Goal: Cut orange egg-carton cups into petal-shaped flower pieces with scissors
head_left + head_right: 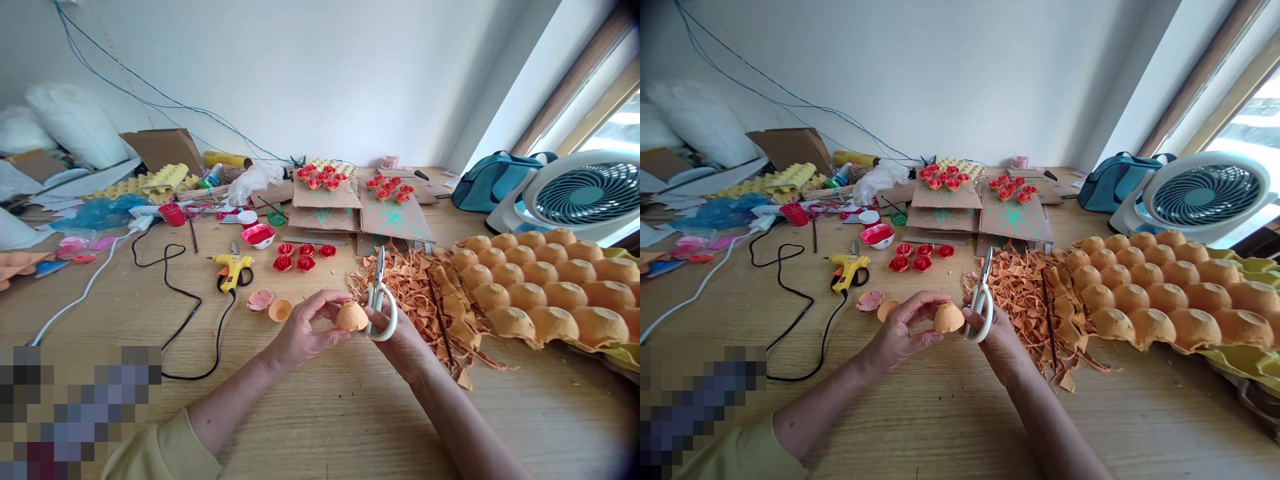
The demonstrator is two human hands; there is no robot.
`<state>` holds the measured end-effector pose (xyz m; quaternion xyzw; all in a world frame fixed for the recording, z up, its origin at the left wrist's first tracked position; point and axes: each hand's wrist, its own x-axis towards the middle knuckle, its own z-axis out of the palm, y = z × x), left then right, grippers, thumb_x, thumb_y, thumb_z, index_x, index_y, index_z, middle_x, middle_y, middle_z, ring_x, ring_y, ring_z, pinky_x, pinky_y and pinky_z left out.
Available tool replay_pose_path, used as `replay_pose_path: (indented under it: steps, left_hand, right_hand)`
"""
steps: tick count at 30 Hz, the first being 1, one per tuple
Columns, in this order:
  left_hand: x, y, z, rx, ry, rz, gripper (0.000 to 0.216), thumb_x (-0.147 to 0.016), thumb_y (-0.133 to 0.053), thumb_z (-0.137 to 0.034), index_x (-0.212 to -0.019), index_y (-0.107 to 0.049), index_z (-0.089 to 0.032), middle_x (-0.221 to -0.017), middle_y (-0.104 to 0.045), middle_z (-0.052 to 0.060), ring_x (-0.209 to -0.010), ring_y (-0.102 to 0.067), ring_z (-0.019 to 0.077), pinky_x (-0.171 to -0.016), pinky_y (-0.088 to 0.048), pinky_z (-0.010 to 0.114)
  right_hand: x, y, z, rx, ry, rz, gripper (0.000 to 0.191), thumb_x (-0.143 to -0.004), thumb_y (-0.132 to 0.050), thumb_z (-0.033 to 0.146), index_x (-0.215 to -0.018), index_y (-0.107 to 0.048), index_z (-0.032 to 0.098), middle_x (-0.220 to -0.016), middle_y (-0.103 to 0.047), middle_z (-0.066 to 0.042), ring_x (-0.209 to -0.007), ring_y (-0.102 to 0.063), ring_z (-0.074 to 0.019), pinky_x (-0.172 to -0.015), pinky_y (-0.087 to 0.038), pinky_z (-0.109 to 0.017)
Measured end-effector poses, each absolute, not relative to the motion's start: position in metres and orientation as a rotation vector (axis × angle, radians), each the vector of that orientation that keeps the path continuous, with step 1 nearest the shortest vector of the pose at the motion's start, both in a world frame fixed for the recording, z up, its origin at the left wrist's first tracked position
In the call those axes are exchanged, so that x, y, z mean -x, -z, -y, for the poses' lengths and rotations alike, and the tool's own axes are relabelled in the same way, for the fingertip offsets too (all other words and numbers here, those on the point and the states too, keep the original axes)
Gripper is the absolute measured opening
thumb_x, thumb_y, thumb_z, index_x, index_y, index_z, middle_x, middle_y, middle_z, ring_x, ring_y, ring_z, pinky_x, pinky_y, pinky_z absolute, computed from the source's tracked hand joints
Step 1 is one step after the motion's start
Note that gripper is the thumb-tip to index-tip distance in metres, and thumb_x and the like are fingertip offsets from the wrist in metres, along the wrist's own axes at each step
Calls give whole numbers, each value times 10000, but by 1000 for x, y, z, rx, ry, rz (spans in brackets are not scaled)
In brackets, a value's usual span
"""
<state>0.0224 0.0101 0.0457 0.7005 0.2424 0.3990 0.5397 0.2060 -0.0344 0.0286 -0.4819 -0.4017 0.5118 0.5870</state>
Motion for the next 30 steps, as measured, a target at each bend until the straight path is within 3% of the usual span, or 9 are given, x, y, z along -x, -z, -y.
replay_pose_path:
  steps: [4,8,12,16,23,27,30]
  left_hand:
    - [-20,-46,-15,-1488,-903,-535,428,-751,-786,-356,-1136,-699,-192,-1052,-670,90,-953,-622,202,-863,-513,298]
    - [-17,-42,-19,-1200,-859,-549,455,-696,-795,-503,-973,-704,-154,-873,-670,50,-770,-615,151,-679,-511,241]
    - [-18,-30,-10,-947,-770,-628,382,-719,-794,-465,-773,-621,-129,-875,-694,68,-647,-622,110,-564,-493,205]
    - [-27,-14,9,-622,-752,-775,381,-691,-808,-452,-774,-608,-138,-766,-666,41,-562,-593,97,-385,-413,153]
    - [-18,-17,5,-893,-1056,-786,318,-759,-749,-432,-774,-608,-148,-760,-621,12,-643,-580,96,-477,-472,153]
    - [-8,-23,5,-1126,-892,-746,332,-834,-665,-460,-735,-622,-146,-760,-612,31,-656,-574,117,-544,-484,207]
    - [-8,-28,16,-1368,-700,-638,246,-874,-637,-390,-821,-678,-153,-787,-641,46,-706,-584,133,-678,-492,250]
  right_hand:
    - [-206,-27,36,1059,-1433,883,441,-698,-796,501,-983,-635,205,-761,-635,-14,-666,-583,-174,-643,-470,-307]
    - [-208,-31,40,1116,-1310,1084,440,-745,-753,543,-993,-604,213,-733,-617,3,-674,-569,-175,-639,-447,-293]
    - [-212,-34,45,1170,-1112,1357,291,-856,-665,484,-969,-588,226,-798,-592,-2,-743,-537,-178,-675,-442,-289]
    - [-208,-29,47,1197,-1096,1446,228,-877,-647,436,-894,-578,219,-776,-540,6,-722,-500,-167,-668,-439,-285]
    - [-207,-19,44,1244,-1079,1380,305,-888,-627,488,-1038,-560,230,-790,-577,4,-724,-542,-170,-650,-433,-284]
    - [-210,-21,41,1268,-1048,1367,310,-886,-623,499,-1026,-554,231,-777,-571,0,-704,-521,-170,-629,-425,-289]
    - [-211,-27,41,1255,-1021,1346,315,-888,-613,512,-1026,-550,236,-791,-570,-8,-719,-510,-176,-655,-440,-304]
